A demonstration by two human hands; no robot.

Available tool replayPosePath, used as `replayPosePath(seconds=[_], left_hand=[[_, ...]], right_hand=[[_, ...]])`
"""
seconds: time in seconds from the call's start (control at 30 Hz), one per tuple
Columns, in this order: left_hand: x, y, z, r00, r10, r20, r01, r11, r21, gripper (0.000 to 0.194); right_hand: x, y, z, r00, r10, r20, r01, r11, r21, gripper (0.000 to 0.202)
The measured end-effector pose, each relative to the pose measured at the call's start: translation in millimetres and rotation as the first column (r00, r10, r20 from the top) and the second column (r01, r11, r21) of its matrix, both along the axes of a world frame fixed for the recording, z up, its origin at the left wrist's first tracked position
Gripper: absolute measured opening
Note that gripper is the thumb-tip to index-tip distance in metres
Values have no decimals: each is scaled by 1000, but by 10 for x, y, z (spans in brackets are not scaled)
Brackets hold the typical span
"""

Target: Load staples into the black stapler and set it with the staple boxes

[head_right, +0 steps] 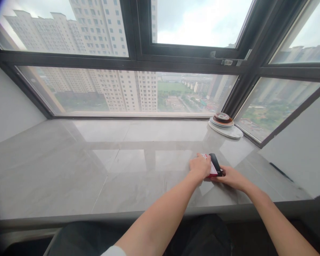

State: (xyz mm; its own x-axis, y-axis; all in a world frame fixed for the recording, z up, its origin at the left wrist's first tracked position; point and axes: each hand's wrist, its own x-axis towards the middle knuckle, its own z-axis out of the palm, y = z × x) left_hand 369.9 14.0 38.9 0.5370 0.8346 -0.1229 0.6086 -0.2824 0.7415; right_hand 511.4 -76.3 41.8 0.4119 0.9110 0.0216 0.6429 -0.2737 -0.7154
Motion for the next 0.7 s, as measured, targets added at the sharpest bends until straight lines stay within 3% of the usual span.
replayPosePath(seconds=[0.07,0.1,0.13,0.2,0.23,0.27,0.37,0.43,0.5,0.6,0.7], left_hand=[[-154,-3,3,1000,-7,23,8,1000,-17,73],[-282,-16,-11,999,-12,39,13,1000,-21,74],[-447,-39,-38,998,-17,57,18,1000,-20,73],[-884,-106,-122,994,-35,107,35,999,3,66],[-1149,-145,-174,990,-45,132,43,999,18,59],[-1435,-182,-226,987,-50,153,46,999,29,52],[-2349,-255,-356,972,6,234,-36,992,124,41],[-2915,-273,-408,972,74,222,-132,956,262,38],[-3365,-288,-439,987,142,74,-160,894,419,38],[-3728,-323,-482,969,203,-143,-94,831,548,48],[-3773,-344,-528,948,234,-216,-71,817,572,56]], right_hand=[[109,-105,-35,993,100,-65,-109,983,-151,93],[135,-178,-47,994,95,-54,-103,981,-167,106],[121,-260,-58,999,36,-1,-36,993,-117,113],[-71,-419,-87,989,-107,101,102,993,57,108],[-256,-476,-108,979,-163,121,145,979,146,94],[-495,-508,-133,983,-141,116,120,978,173,81],[-1368,-419,-242,988,115,102,-129,982,137,56],[-1902,-240,-333,934,307,182,-328,939,103,52],[-2290,-44,-428,865,361,348,-390,921,14,56],[-2604,153,-548,804,305,511,-293,950,-106,61],[-2713,198,-611,783,250,569,-218,968,-126,65]])
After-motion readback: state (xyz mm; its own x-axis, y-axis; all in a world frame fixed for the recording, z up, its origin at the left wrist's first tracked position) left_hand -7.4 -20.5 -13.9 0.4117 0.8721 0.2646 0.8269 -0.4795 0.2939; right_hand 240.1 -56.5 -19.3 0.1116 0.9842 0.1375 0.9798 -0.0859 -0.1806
